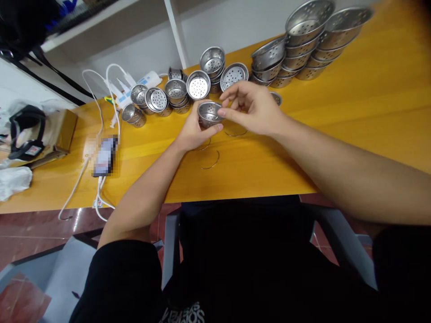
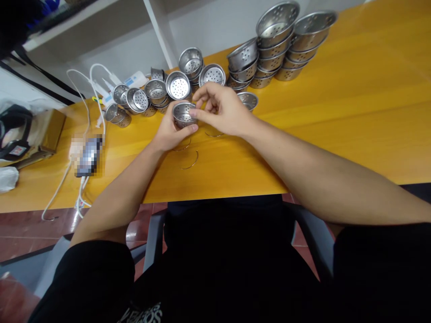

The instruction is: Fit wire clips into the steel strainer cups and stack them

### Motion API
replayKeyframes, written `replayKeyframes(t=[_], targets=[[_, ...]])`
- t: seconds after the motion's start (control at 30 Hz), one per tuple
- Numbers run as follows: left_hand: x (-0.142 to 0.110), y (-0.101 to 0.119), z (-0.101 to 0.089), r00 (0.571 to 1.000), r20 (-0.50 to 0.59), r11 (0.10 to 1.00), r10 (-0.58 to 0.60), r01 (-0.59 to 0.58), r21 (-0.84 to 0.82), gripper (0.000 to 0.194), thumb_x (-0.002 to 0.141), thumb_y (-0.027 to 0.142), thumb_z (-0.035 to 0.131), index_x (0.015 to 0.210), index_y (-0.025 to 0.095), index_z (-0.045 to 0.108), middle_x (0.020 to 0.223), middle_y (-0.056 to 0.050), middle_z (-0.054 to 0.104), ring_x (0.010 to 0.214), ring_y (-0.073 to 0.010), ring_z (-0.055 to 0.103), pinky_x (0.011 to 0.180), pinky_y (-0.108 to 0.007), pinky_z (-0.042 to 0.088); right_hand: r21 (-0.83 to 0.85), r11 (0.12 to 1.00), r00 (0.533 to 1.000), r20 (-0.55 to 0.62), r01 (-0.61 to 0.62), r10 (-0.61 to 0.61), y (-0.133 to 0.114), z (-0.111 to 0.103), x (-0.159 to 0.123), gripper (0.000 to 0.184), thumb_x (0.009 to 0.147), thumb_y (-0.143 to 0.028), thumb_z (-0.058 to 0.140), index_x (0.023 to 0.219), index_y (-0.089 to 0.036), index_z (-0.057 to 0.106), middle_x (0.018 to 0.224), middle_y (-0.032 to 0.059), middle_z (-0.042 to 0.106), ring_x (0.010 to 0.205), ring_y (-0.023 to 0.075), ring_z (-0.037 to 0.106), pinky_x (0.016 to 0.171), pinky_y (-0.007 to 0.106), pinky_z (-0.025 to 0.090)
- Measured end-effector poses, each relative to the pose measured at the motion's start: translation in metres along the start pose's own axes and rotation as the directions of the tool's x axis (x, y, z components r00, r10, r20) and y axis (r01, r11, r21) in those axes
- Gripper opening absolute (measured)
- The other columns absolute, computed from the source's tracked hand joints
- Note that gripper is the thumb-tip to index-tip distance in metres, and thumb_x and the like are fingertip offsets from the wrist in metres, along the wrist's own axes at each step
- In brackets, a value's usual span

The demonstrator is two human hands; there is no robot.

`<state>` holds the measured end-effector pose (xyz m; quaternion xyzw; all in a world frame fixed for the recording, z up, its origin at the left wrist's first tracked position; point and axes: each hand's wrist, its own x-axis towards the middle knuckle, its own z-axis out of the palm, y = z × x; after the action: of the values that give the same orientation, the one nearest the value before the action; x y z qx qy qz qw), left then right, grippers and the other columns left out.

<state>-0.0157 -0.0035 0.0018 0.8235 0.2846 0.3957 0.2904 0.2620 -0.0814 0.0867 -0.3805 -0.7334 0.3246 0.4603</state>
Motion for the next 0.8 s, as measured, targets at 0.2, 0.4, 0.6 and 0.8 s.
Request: replayKeyframes(t=[0.2,0.4,0.6,0.8], targets=[[0.002,-0.006,-0.007,0.998,-0.041,0.999,0.042,-0.042,-0.003,0.116,0.094,0.116,0.084,0.168,0.034,0.051,0.158,-0.014,0.071,0.145,-0.0370,0.081,0.132,-0.059,0.069,-0.161,0.981,0.994,0.030,0.107,-0.103,0.001,-0.006,-0.003,0.047,0.113,-0.078,0.090,0.137,-0.038,0.091,0.150,0.0153,0.083,0.125,0.0450,0.082,0.109,0.064,0.072],[0.000,-0.007,-0.009,0.999,-0.020,0.999,0.039,-0.039,0.013,0.113,0.097,0.115,0.083,0.171,0.035,0.051,0.158,-0.014,0.071,0.144,-0.0365,0.081,0.130,-0.057,0.069,-0.222,0.973,0.995,0.087,0.065,-0.046,-0.003,-0.005,-0.004,0.030,0.111,-0.057,0.095,0.135,-0.039,0.092,0.153,0.0139,0.084,0.136,0.0489,0.080,0.115,0.067,0.073],[-0.001,-0.006,-0.009,0.997,-0.002,0.997,0.072,-0.072,0.022,0.111,0.101,0.112,0.083,0.175,0.036,0.050,0.164,-0.014,0.070,0.154,-0.0389,0.080,0.136,-0.060,0.068,-0.218,0.970,0.987,0.140,0.105,-0.075,0.007,0.004,-0.002,0.028,0.108,-0.046,0.099,0.134,-0.035,0.094,0.156,0.0150,0.082,0.136,0.0471,0.081,0.118,0.067,0.073],[-0.002,-0.005,-0.006,0.998,0.011,0.998,0.061,-0.061,-0.003,0.109,0.103,0.109,0.085,0.177,0.037,0.052,0.167,-0.013,0.071,0.157,-0.0378,0.082,0.137,-0.059,0.071,-0.217,0.966,0.975,0.199,0.142,-0.098,0.017,0.012,-0.004,0.036,0.109,-0.041,0.097,0.143,-0.033,0.095,0.161,0.0159,0.078,0.141,0.0462,0.081,0.127,0.068,0.070]])
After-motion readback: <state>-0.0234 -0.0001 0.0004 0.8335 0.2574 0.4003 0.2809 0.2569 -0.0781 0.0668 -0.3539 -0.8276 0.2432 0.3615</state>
